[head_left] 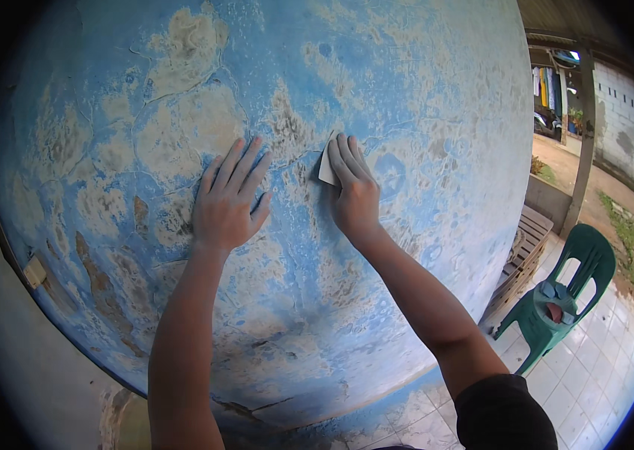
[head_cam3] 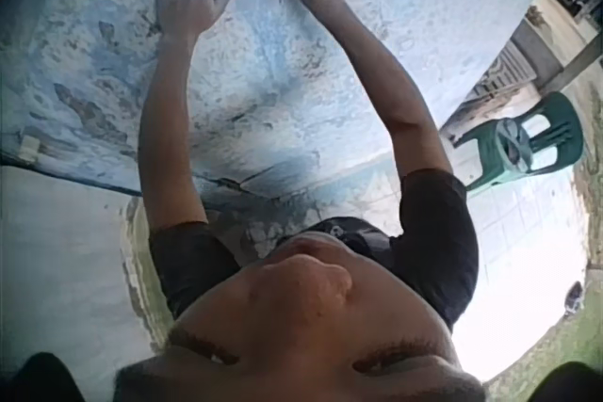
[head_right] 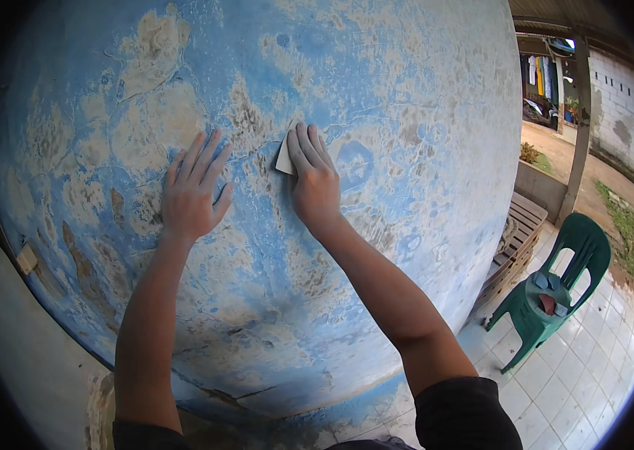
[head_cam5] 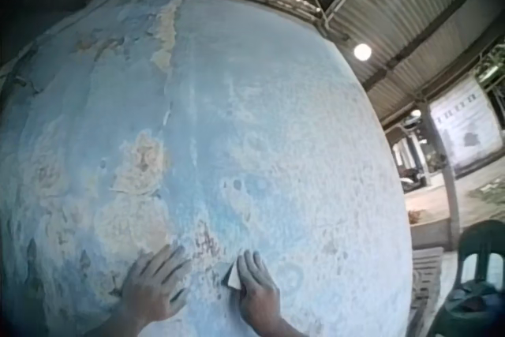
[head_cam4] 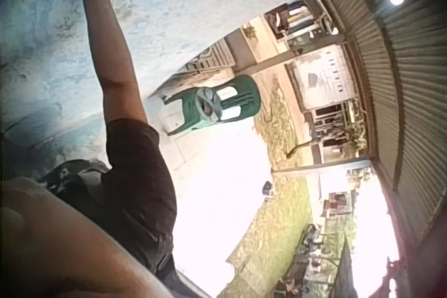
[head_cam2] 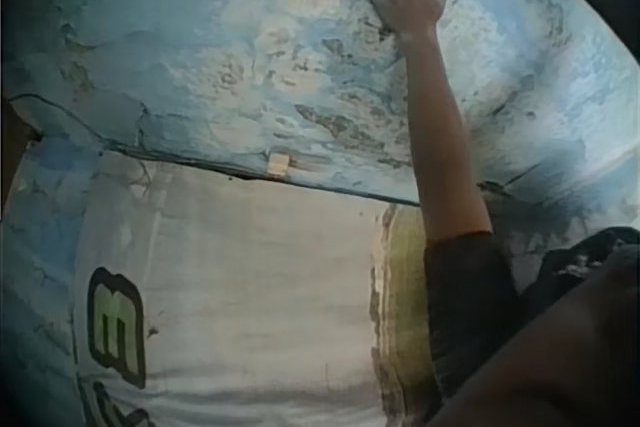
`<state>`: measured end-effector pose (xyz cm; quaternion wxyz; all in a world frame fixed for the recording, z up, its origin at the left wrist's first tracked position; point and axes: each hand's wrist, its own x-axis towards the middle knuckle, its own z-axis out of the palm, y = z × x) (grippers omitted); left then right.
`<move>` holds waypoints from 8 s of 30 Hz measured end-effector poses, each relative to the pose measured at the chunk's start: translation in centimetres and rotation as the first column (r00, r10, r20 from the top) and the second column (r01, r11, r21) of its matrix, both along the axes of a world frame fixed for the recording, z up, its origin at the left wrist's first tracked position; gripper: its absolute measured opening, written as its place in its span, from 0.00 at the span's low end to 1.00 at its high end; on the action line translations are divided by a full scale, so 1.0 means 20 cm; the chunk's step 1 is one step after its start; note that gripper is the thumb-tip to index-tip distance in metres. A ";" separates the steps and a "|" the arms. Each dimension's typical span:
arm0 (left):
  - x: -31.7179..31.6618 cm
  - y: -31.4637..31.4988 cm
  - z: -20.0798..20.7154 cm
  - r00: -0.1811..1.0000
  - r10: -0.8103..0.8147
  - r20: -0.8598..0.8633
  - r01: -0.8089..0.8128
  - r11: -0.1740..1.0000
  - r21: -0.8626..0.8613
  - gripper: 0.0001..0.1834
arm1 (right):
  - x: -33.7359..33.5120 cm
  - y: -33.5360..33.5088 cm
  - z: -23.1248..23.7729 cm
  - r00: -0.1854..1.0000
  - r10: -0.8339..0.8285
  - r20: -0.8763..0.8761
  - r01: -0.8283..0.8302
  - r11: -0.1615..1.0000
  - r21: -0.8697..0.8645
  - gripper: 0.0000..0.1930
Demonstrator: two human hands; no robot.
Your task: The person sands down a blue painted wall using a small piece of sandpaper.
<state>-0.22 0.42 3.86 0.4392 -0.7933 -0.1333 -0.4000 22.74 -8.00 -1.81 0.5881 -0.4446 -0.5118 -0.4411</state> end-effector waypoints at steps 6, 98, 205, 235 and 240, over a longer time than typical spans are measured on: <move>-0.01 0.00 -0.01 1.000 0.015 0.002 -0.015 0.999 0.028 0.36 | 0.24 -0.04 0.00 0.897 -0.066 0.438 0.124 0.987 -0.105 0.26; -0.06 0.01 -0.38 0.957 0.080 0.277 -0.090 0.996 0.023 0.29 | 0.15 0.03 0.05 0.971 0.019 0.237 -0.016 1.000 -0.014 0.27; -0.06 0.03 -0.66 0.959 0.085 0.270 -0.068 0.995 -0.070 0.26 | -0.48 0.12 -0.78 0.953 0.196 -0.231 -0.220 0.972 -0.083 0.24; -0.22 0.11 -0.53 0.936 -0.149 -0.319 0.150 0.988 -0.020 0.32 | -0.78 0.10 -1.06 0.838 -0.147 -0.526 0.085 0.987 -0.139 0.23; -0.21 0.15 -0.51 0.896 -0.217 -0.387 0.199 0.976 -0.088 0.29 | -0.98 0.17 -1.15 0.891 -0.071 -0.448 -0.034 0.975 -0.222 0.25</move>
